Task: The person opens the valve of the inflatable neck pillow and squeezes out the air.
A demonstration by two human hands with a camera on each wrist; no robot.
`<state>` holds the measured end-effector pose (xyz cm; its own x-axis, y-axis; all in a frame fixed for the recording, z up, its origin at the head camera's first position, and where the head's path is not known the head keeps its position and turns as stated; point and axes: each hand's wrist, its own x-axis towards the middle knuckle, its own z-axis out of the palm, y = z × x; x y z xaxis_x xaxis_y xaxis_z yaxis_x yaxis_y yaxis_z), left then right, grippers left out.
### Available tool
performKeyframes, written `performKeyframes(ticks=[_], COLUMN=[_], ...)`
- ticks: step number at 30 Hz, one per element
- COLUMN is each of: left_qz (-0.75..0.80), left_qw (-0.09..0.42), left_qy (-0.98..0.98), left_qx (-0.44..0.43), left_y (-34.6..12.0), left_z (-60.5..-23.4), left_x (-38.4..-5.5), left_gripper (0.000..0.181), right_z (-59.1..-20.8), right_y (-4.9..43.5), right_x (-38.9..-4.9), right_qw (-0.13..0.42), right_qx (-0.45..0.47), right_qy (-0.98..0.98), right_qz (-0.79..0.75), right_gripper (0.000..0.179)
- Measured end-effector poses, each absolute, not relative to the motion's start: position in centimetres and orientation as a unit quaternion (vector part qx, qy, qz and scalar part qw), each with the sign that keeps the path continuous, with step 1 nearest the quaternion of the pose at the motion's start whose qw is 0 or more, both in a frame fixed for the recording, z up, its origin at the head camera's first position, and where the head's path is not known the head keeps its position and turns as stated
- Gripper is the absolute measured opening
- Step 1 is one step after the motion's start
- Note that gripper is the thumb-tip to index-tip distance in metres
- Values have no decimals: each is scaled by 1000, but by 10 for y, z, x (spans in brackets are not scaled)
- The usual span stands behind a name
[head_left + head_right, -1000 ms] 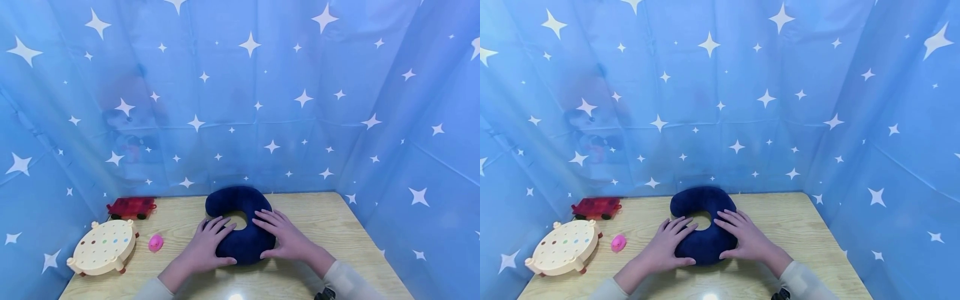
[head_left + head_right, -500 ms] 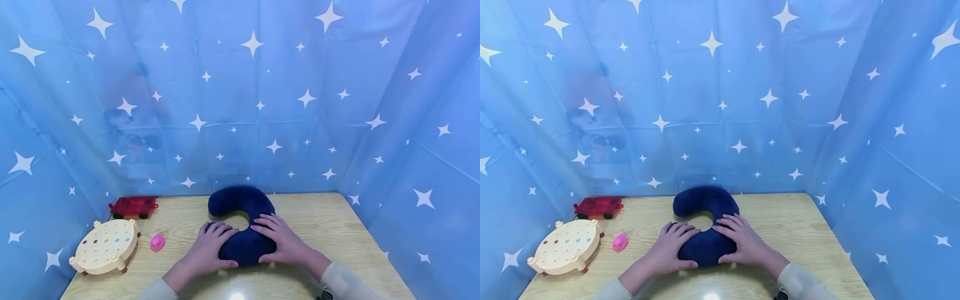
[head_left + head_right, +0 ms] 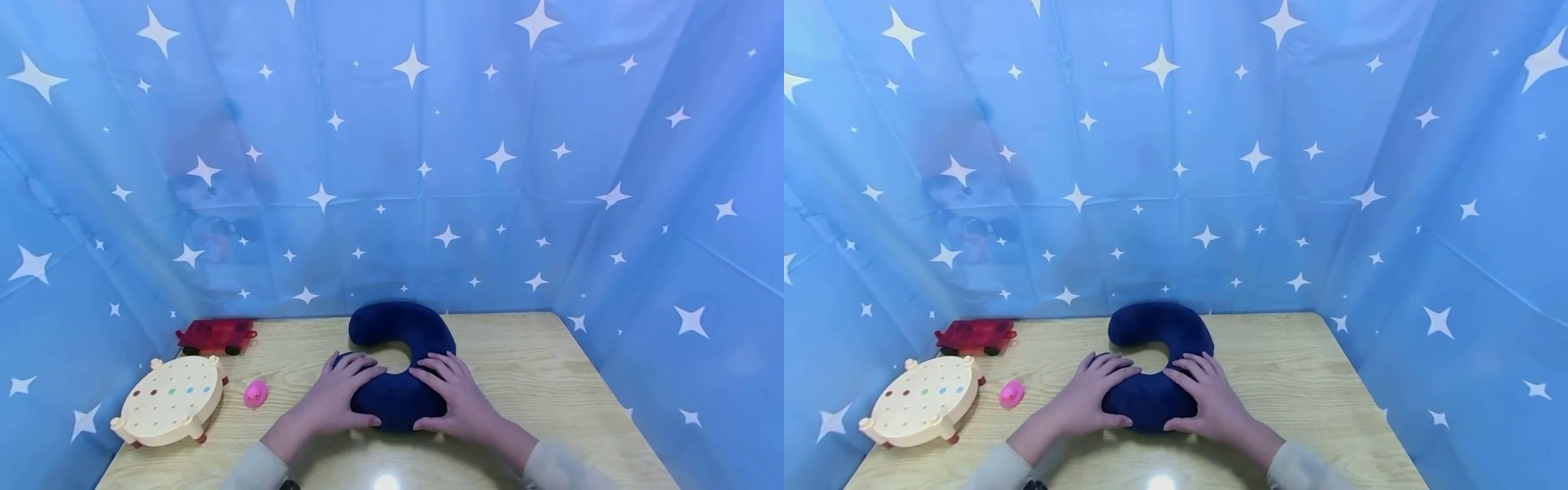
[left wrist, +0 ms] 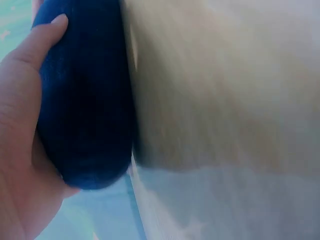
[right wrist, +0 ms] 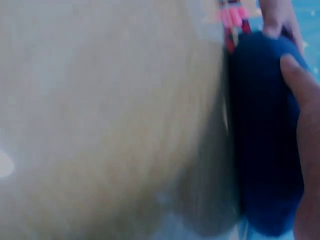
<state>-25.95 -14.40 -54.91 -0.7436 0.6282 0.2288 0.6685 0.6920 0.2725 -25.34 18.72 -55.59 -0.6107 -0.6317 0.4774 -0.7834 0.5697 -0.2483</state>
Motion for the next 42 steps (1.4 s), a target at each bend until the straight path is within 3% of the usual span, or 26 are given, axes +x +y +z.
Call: performKeyframes(ticks=[9,16,22,31,37,42], left_qz=[-226,-220,-229,-270,-291,-306], left_qw=[-4,-8,-14,19,48,39], left_qy=[-906,-909,-905,-907,-909,-900], left_qx=[-358,-352,-358,-323,-295,-308], left_y=[-165,-175,-174,-131,-119,-124], left_z=[-538,-529,-524,-534,-543,-544], left_x=[-282,-289,-277,-238,-236,-243], left_gripper=[95,106,115,96,83,75], right_z=[-554,-550,-551,-552,-550,-541], right_y=[180,181,176,159,160,179], right_x=[-233,-233,-231,-224,-228,-243], right_qw=[184,207,203,213,190,153], right_qx=[396,428,413,370,377,419], right_qy=[-879,-862,-867,-887,-887,-871], right_qz=[190,178,189,178,187,205], right_gripper=[99,98,94,91,92,88])
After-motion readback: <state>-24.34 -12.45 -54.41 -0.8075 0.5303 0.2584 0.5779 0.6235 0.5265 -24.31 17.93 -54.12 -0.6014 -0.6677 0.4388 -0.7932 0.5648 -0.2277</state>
